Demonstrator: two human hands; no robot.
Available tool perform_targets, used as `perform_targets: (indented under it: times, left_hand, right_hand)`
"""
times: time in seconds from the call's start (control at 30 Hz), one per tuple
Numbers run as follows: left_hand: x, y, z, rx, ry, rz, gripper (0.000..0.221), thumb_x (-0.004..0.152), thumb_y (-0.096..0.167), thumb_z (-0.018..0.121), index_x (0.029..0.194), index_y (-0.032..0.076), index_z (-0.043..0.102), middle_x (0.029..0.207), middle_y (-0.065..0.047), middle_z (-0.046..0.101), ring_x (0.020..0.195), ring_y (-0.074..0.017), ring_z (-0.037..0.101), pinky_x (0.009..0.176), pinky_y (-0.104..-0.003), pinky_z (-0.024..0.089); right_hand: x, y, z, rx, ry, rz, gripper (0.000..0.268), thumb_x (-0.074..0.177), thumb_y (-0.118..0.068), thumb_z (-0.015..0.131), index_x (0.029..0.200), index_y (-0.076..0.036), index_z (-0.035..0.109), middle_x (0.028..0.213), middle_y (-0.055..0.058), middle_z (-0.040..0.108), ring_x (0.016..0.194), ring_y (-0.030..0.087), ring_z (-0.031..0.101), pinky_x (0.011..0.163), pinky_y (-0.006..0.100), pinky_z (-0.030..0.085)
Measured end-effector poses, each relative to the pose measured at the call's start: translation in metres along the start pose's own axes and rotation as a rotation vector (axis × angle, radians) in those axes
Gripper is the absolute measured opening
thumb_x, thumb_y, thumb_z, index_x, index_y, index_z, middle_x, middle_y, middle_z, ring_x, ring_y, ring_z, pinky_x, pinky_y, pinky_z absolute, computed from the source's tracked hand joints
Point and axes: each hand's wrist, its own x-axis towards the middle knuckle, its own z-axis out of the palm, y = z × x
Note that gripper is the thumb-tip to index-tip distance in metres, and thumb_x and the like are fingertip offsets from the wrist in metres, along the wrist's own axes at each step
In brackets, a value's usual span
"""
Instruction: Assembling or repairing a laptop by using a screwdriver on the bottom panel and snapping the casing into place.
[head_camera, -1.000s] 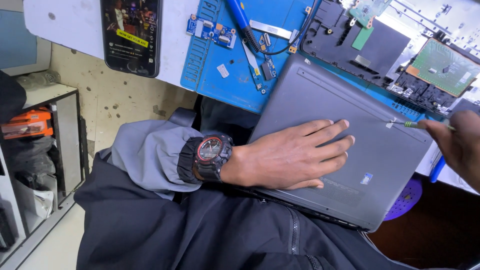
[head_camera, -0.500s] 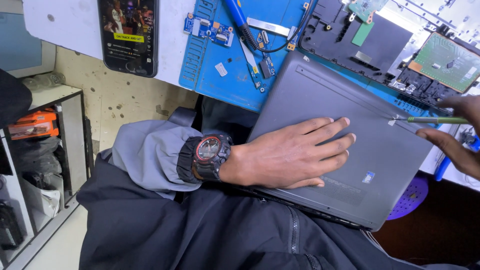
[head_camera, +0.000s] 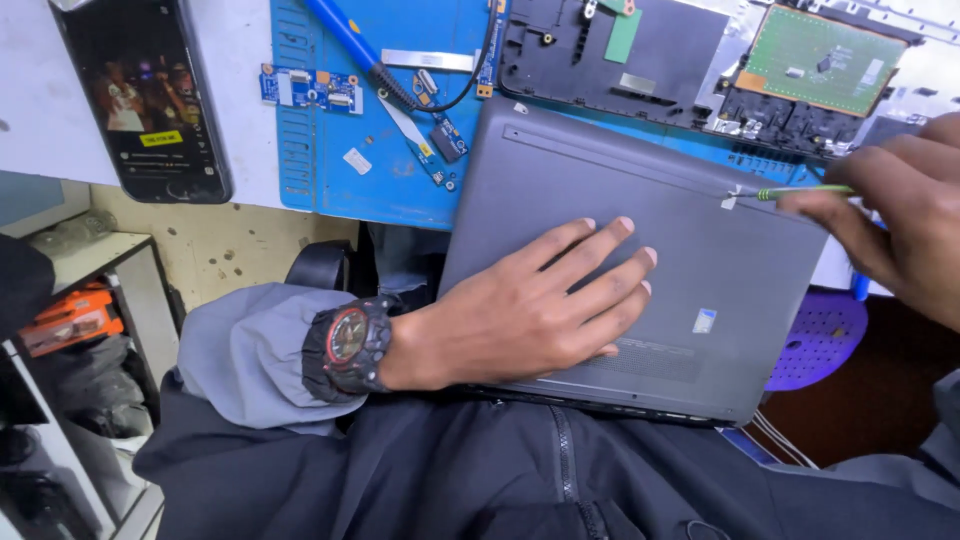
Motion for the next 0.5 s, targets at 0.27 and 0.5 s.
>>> perform_targets:
  times: [0.27,0.5]
  left_hand:
    - [-0.067,-0.041,-0.089,0.190,0.135,-0.339,0.048,0.111,0.041,0.055,0.127,-0.002,0.069,0.137,-0.024,0.062,0.133,-0.0475,0.053,0.109,-0.059,0.054]
    - [-0.143,-0.067,-0.103,0.489,0.153,-0.777,0.057,0.118,0.039,0.044,0.118,-0.007,0.076,0.151,-0.024,0.050,0.147,-0.0457,0.035,0.118,-0.065,0.040]
  right_hand:
    - [0.012,-0.020,0.003,0.372,0.126,-0.235,0.020,0.106,0.005,0.048,0.111,0.001,0.067,0.109,0.018,0.068,0.097,0.036,0.067,0.090,0.044,0.053]
    - [-0.015,-0.008,0.060,0.283,0.142,-0.031,0.025,0.112,0.001,0.061,0.134,-0.004,0.071,0.111,0.015,0.069,0.101,0.029,0.067,0.099,0.039,0.053]
